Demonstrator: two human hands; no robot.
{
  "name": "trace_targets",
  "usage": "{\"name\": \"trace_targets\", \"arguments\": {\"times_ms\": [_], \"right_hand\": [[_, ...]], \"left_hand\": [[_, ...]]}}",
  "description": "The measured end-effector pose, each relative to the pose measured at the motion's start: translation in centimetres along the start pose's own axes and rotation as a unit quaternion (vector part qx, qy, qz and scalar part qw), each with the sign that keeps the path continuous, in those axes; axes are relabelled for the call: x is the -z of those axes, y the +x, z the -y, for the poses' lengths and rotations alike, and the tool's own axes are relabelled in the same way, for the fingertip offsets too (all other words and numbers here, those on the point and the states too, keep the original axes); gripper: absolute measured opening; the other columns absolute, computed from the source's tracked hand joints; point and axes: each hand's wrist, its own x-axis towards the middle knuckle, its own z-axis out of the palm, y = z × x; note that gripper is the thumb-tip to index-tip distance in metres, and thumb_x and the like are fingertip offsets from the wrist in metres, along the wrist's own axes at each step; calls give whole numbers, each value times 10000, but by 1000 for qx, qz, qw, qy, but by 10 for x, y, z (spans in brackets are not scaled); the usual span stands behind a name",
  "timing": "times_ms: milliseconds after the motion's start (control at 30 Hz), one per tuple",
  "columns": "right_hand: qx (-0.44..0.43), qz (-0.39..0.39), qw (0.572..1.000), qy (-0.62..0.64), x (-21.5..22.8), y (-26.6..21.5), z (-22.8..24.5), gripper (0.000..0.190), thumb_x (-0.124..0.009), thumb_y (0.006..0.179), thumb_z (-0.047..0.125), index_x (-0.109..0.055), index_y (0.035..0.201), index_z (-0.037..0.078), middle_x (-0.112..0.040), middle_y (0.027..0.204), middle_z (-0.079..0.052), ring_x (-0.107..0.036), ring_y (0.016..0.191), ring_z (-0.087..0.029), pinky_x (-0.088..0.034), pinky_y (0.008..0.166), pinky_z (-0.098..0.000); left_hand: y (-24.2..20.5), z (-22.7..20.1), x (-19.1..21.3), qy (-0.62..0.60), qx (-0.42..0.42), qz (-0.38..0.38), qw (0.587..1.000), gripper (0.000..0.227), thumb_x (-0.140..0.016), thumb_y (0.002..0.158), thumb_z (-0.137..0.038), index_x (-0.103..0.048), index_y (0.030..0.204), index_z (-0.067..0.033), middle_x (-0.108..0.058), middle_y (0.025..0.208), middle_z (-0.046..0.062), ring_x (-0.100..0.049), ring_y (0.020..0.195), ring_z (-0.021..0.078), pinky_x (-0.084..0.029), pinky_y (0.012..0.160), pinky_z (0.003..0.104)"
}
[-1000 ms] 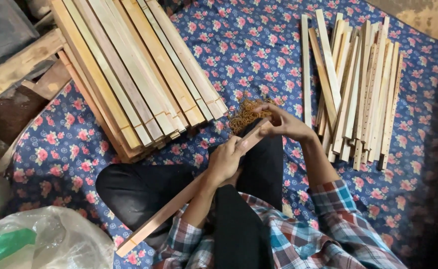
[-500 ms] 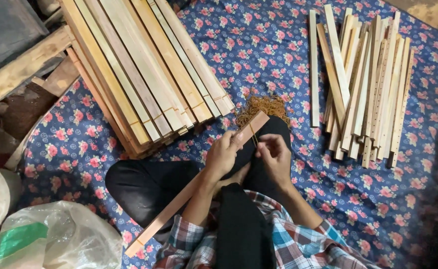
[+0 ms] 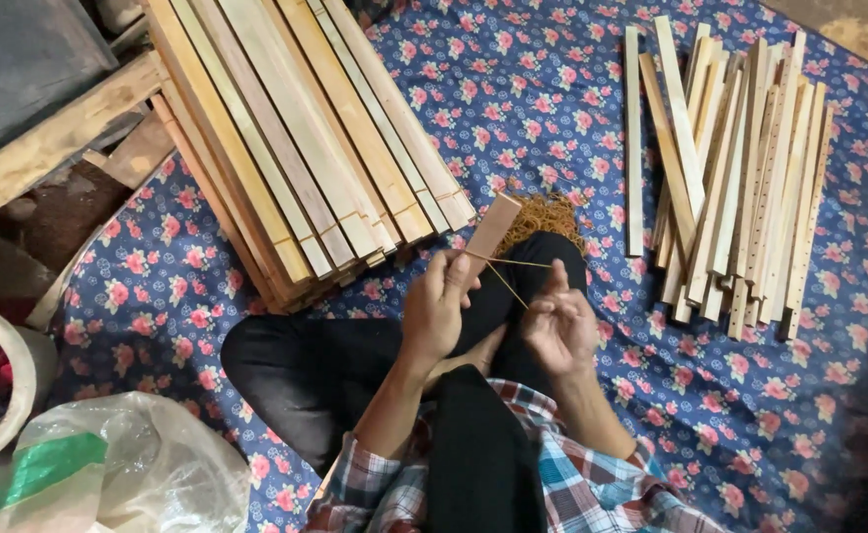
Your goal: Assembling and organizing wooden slats by wrapping them with rubber bands and stacking them into bundles.
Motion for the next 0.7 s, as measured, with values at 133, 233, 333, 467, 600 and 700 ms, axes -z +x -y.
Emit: {"name": "trace_targets", "arguments": {"times_ms": [133,233,333,467,600,700], "right_hand": [[-5,-92,995,45,10,21,0,628,-437,881,-117,-572,1458,91,-644,1419,-103,-685,891,-105,-520,714,-154],[64,-186,970,-145,-13,23,-10,328,-541,947,-141,-662,1230,-26,-761,1040,-164,-769,899,-217,-630,771,-198],[113,-145,911,-369,-11,19,-2,518,-617,966,472,-673,1345,122,-707,1324,-65,-700,1150,-159,-566,966,-303],[107,-82,805,-577,-31,21,22,676,-726,810,365,-619,1322,-64,-695,1182,-257,-719,1051,-283,-574,925,-395],[-54,-46,620,-782,-74,23,15,132,-781,759,27,-812,881,-14,-754,727,-119,-707,675,-141,-583,625,-274],[-80,-15,604,-793,-69,30,37,191,-799,776,115,-747,912,-9,-730,730,-123,-715,688,-192,-575,655,-313]], "left_hand": [[-22,-17,-8,9,-22,67,997,525,-393,1045,-505,-644,1155,-57,-751,780,120,-701,667,292,-552,703,458],[-27,-15,-9,35,-54,68,996,420,-425,1044,-470,-648,1122,-122,-749,776,84,-720,670,264,-571,700,423],[-28,-10,-6,58,-72,71,993,402,-415,1055,-447,-650,1132,-130,-746,768,76,-717,640,248,-574,689,412],[-25,-8,12,107,-115,152,976,340,-482,1052,-381,-649,1153,-102,-742,906,197,-736,847,399,-601,711,458],[-30,-35,35,164,-105,210,958,290,-570,997,-116,-630,1195,87,-684,956,389,-644,939,534,-527,796,609],[-22,-43,49,211,-58,283,934,347,-467,1036,-175,-683,1175,58,-719,1040,356,-653,1012,544,-506,898,594]]}}
